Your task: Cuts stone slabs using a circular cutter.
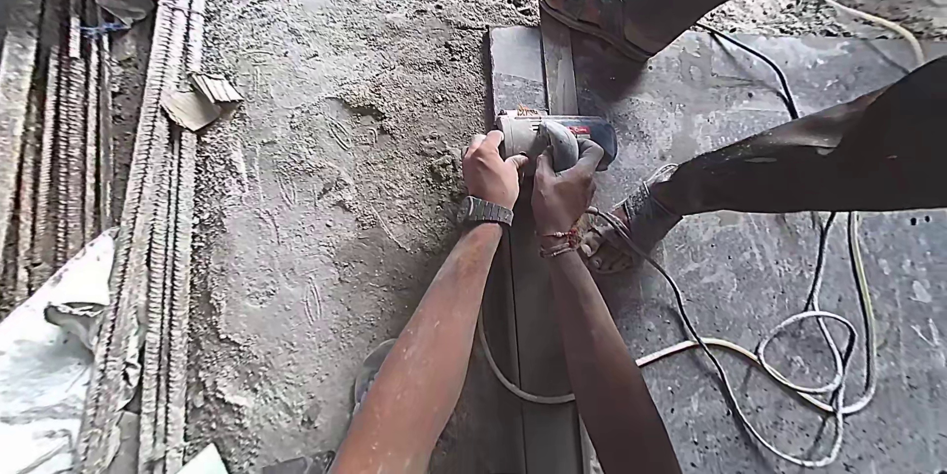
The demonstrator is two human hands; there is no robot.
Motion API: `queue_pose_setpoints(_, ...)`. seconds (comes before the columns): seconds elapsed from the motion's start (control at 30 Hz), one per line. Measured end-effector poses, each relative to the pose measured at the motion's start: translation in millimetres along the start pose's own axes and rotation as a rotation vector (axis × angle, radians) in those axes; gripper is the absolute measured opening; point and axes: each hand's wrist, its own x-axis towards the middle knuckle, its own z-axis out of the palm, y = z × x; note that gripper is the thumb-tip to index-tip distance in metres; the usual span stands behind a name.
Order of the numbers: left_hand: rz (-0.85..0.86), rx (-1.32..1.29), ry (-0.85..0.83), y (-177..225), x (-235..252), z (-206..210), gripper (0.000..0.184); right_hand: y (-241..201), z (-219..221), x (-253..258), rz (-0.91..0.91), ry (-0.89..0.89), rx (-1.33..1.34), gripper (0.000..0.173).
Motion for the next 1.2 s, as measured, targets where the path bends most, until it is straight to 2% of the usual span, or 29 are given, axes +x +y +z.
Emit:
queue_pose_setpoints(0.13,0.012,0.013,-0.008,-0.5,1.9,1.4,0.045,6.0,-5.2,-2.6,-0.038,-0.033,0.056,0.052)
queue_pose_setpoints(0.27,0.004,0.024,-0.003,1.7,3.6,0.4,0.045,3.4,3.9,14.8,-0.08,0.022,0.147,0.048)
queue_pose_setpoints(0.4,-0.007,0.038,-0.016,4.0,4.8,0.0,0.043,12.9,3.5,20.4,-0.199,-0.035,0.131,0.06)
queue_pose_setpoints(0.5,-0.012,0.035,-0.028,4.8,4.7,-4.1,0.043,27.6,-6.2,17.5,-0.355,-0.075,-0.014,0.074)
queue_pose_setpoints(0.6,-0.007,0.055,-0.053,5.5,6.7,-5.1,0.045,72.4,-47.8,-4.1,-0.65,-0.239,-0.235,0.078)
queue_pose_setpoints(0.67,0.0,0.063,-0.066,3.4,7.4,-5.5,0.047,117.9,-77.1,-19.2,-0.875,-0.327,-0.339,0.066)
queue_pose_setpoints(0.73,-0.002,0.073,-0.065,2.0,8.6,-5.4,0.046,166.3,-111.8,-42.3,-1.025,-0.493,-0.426,0.05)
queue_pose_setpoints(0.8,0.003,0.078,-0.076,2.4,9.4,-6.1,0.046,200.1,-152.2,-73.9,-0.936,-0.857,-0.525,0.051)
queue_pose_setpoints(0.83,0.012,0.082,-0.08,3.3,10.3,-6.3,0.046,219.8,-165.3,-88.7,-0.918,-0.956,-0.525,0.051)
queue_pose_setpoints(0.9,0.018,0.078,-0.076,4.7,10.9,-6.1,0.046,253.8,-179.3,-113.0,-1.016,-0.951,-0.511,0.041)
queue_pose_setpoints(1.0,0.012,0.079,-0.06,3.1,9.2,-5.5,0.045,269.4,-180.9,-124.9,-1.124,-0.852,-0.586,0.018)
queue_pose_setpoints(1.1,0.018,0.095,-0.07,4.9,8.4,-7.9,0.045,257.6,-187.1,-117.3,-1.169,-0.887,-0.67,0.015)
queue_pose_setpoints(1.13,0.026,0.103,-0.07,5.9,9.6,-8.4,0.045,253.2,-193.0,-109.1,-1.163,-0.85,-0.664,0.014)
queue_pose_setpoints(1.2,0.035,0.086,-0.07,4.9,11.3,-8.0,0.046,240.2,-211.1,-78.5,-1.036,-0.725,-0.669,0.017)
